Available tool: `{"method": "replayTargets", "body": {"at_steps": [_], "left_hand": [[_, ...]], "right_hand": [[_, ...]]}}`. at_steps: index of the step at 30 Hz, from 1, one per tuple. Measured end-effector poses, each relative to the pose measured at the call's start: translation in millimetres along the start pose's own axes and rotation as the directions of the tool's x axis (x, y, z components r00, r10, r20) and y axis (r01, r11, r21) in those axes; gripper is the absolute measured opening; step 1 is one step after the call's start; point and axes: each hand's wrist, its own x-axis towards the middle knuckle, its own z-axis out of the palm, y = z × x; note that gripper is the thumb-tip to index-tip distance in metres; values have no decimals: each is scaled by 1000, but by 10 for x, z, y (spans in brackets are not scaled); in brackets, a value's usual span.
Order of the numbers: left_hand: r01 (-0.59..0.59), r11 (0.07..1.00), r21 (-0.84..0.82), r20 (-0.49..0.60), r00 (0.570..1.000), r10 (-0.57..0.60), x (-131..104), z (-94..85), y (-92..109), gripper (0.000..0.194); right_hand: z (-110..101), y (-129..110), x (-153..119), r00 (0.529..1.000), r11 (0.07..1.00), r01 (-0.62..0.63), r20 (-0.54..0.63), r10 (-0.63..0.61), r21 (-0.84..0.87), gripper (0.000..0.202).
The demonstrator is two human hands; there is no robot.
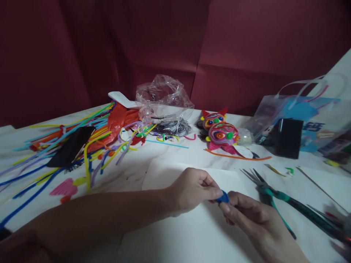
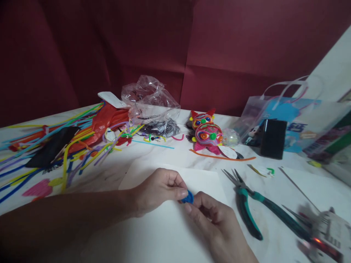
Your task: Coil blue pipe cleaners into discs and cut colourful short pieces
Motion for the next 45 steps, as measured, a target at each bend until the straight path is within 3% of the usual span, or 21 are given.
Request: {"method": "replayTargets", "body": {"at_steps": [8, 14, 21, 25, 29, 33, 37, 41, 43, 45], "left_hand": [[71, 996, -58, 51, 996, -68, -42, 7, 20, 19], [111, 976, -186, 113, 989, -91, -40, -21, -83, 25], [131, 985, -112, 47, 991, -126, 23, -91, -44, 46], [109, 992, -61, -39, 993, -111, 48, -151, 54, 52], [149, 986, 72, -46, 988, -145, 47, -215, 112, 42], [163, 974, 158, -81, 985, -152, -30, -324, 144, 34], [162, 978, 132, -102, 984, -149, -178, -426, 177, 27], [115, 990, 79, -100, 989, -107, -330, -481, 177, 21], [69, 993, 94, -117, 991, -58, -396, -502, 158, 21], [52, 991, 123, -112, 993, -38, -449, -521, 132, 22]], "right_hand": [[2, -34, -32, 999, 1000, -4, -34, 5, 31, 35], [10, -17, -39, 999, 998, 24, 22, -26, 60, 35], [-69, 68, 111, 990, 979, -140, 42, 135, 147, 40], [-147, 103, 179, 980, 980, -192, 45, 194, -50, 47], [-180, 147, 184, 992, 955, -129, -36, 124, -267, 47], [-342, 177, 214, 989, 886, -148, -90, 120, -439, 43], [-485, 94, 209, 975, 921, -98, -220, 14, -376, 35], [-472, -13, 142, 934, 940, 23, -327, -142, -342, 28], [-456, -26, 119, 928, 912, 34, -325, -180, -408, 25], [-452, -1, 122, 952, 880, 20, -260, -162, -475, 30]]}}
